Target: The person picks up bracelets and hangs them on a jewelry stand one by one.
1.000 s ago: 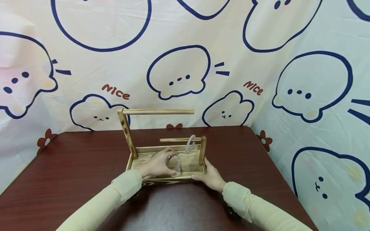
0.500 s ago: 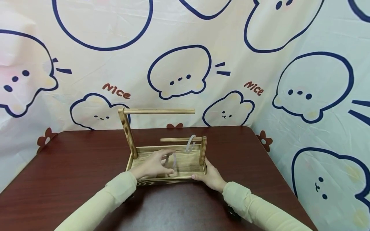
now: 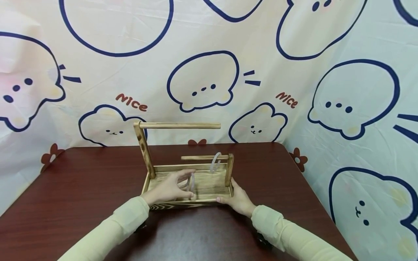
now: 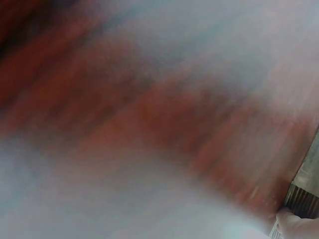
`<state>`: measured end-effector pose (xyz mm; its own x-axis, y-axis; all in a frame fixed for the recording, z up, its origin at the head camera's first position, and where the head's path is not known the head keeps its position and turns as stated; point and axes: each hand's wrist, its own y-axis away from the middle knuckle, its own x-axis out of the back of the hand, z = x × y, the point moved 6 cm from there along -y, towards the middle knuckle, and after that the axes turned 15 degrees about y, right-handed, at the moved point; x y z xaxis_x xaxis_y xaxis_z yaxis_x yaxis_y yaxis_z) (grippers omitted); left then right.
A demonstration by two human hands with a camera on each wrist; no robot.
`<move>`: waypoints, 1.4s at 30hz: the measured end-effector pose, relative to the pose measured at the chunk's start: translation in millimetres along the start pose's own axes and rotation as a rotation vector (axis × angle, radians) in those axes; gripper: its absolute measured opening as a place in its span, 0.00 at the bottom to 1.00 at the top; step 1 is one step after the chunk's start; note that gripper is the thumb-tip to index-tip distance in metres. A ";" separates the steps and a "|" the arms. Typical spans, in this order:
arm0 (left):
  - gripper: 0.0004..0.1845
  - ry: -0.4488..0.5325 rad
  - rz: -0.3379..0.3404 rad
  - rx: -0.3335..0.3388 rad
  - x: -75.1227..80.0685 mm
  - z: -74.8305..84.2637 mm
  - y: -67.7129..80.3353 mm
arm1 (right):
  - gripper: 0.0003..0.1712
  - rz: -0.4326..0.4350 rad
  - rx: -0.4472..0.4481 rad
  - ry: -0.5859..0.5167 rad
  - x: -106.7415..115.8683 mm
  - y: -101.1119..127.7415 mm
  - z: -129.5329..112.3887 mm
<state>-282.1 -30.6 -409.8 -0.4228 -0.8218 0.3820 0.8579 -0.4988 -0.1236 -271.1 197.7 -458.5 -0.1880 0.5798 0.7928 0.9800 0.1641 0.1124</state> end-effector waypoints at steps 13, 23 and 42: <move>0.45 0.161 0.025 0.071 5.6 -4.7 8.5 | 0.61 0.002 0.011 -0.015 2.1 0.3 0.3; 0.44 0.341 0.021 0.073 15.6 -6.0 15.0 | 0.61 -0.004 0.009 -0.011 1.6 -0.2 0.1; 0.45 0.099 0.185 0.041 56.9 -1.1 20.9 | 0.61 0.003 0.016 -0.004 0.1 -1.3 1.2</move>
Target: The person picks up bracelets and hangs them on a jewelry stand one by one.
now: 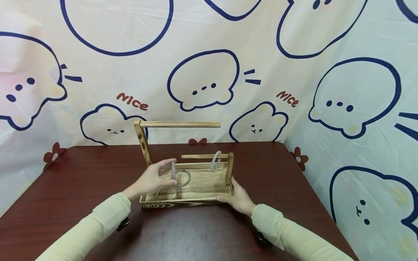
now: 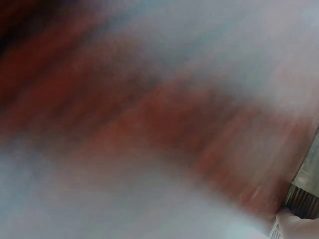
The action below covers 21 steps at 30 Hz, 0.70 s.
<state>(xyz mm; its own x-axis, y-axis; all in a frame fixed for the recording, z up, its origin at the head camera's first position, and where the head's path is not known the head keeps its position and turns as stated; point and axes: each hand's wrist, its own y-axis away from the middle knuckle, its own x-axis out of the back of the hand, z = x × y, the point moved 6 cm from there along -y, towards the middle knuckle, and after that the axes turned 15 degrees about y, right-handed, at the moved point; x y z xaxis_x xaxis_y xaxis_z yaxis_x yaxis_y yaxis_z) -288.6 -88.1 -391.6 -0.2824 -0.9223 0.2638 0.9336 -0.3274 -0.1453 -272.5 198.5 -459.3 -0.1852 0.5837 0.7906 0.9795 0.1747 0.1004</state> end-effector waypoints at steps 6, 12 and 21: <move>0.43 0.003 -0.002 -0.008 2.0 3.2 -2.3 | 0.61 0.002 0.004 -0.003 0.0 0.0 -0.6; 0.41 0.008 -0.019 -0.038 2.2 9.2 -7.1 | 0.60 0.001 0.005 -0.002 -0.1 0.5 -0.1; 0.40 0.003 -0.028 -0.048 3.9 19.3 -13.6 | 0.61 0.004 0.006 -0.001 0.3 0.1 0.2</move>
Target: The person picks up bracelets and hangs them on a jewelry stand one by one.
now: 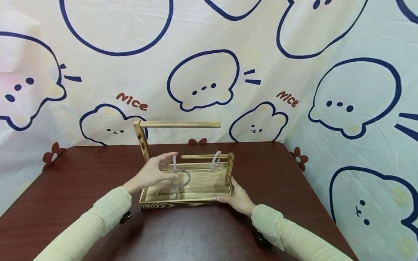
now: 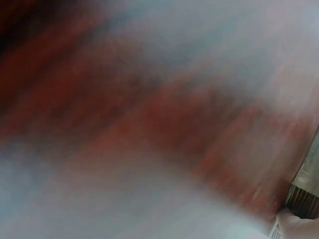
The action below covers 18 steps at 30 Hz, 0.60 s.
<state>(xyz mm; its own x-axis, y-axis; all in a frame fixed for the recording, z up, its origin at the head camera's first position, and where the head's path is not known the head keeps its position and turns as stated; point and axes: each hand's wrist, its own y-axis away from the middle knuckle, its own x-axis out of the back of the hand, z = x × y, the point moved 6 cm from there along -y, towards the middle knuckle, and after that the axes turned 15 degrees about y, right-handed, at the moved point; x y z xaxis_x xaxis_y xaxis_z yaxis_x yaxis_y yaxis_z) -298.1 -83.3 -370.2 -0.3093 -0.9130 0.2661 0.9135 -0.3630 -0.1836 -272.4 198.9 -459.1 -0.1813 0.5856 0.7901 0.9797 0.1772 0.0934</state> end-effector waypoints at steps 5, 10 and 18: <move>0.39 0.005 0.005 0.019 3.0 5.3 -5.7 | 0.61 -0.002 0.001 -0.004 -0.5 0.4 -0.5; 0.41 0.005 -0.010 0.055 2.9 6.1 -10.1 | 0.61 -0.009 -0.003 -0.006 -0.7 0.1 0.1; 0.44 -0.031 -0.034 0.030 -5.1 10.0 -21.4 | 0.61 -0.008 0.008 -0.001 -1.1 -0.8 0.6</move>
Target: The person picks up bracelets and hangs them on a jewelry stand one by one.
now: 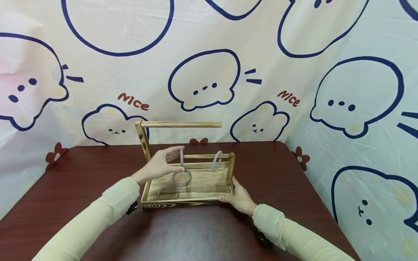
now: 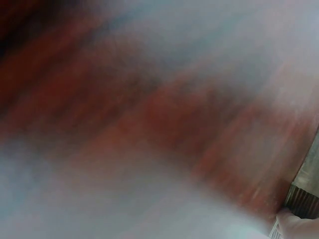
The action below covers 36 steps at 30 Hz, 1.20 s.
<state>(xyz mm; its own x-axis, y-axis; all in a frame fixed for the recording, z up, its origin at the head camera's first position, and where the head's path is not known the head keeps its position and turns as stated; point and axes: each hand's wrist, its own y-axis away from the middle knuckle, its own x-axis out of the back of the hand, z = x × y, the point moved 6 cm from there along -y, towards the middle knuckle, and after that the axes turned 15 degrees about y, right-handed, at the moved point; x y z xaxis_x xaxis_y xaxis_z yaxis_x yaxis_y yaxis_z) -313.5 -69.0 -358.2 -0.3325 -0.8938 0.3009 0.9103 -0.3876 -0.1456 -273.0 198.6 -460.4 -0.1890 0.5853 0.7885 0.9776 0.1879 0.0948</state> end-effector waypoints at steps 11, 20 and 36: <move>0.39 -0.021 -0.066 -0.022 -14.5 9.6 -11.2 | 0.61 -0.001 -0.008 0.007 -2.0 -0.1 1.4; 0.39 -0.069 -0.086 -0.053 -27.7 14.3 -22.3 | 0.61 -0.009 -0.013 0.009 -0.2 -0.4 0.8; 0.39 -0.094 -0.108 -0.028 -40.0 12.2 -33.8 | 0.61 -0.002 -0.014 0.015 -0.2 -1.0 0.9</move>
<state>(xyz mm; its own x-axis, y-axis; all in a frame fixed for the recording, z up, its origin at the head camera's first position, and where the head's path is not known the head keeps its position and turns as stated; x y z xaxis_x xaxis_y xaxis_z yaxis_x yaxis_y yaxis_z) -328.0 -17.4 -353.8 -0.4024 -0.8222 0.4026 0.8628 -0.4876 -0.1333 -274.1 199.0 -461.2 -0.1898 0.5728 0.7974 0.9784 0.1778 0.1052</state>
